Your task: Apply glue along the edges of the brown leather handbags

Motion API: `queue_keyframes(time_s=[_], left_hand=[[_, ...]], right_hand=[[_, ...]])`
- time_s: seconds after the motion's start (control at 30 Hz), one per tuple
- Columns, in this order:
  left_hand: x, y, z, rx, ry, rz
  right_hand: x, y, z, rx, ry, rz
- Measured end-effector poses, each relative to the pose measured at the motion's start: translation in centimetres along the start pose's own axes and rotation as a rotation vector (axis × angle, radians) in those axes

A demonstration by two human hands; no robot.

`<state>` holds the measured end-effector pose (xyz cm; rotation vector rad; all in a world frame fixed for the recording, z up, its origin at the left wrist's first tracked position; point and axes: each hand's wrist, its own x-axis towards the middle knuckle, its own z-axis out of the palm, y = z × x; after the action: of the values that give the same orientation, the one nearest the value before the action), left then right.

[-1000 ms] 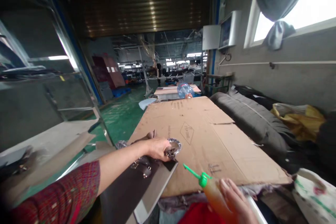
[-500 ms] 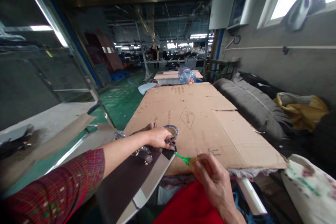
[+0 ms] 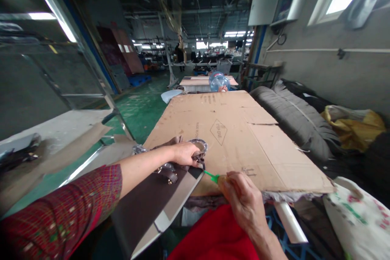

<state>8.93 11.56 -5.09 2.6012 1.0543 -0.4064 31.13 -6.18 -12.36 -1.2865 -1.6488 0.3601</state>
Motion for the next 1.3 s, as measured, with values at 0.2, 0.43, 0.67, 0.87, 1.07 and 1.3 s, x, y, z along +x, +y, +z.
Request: queue_keyframes(time_s=[0.2, 0.43, 0.67, 0.87, 1.07, 1.3], left_hand=[[0.0, 0.0, 0.1, -0.005, 0.006, 0.008], [0.1, -0.2, 0.2, -0.015, 0.004, 0.017], [0.4, -0.5, 0.4, -0.035, -0.008, 0.028], [0.4, -0.4, 0.3, -0.036, -0.012, 0.0], [0.5, -0.3, 0.3, -0.034, -0.015, 0.011], [0.4, -0.3, 0.4, -0.031, -0.017, 0.015]], right_hand=[[0.6, -0.5, 0.2, 0.011, -0.047, -0.035], [0.3, -0.2, 0.2, 0.018, -0.093, -0.049], [0.0, -0.4, 0.3, 0.037, -0.101, -0.04], [0.0, -1.2, 0.3, 0.005, -0.069, -0.119], [-0.1, -2.0, 0.3, 0.0, -0.069, -0.168], [-0.1, -2.1, 0.4, 0.07, -0.176, -0.125]])
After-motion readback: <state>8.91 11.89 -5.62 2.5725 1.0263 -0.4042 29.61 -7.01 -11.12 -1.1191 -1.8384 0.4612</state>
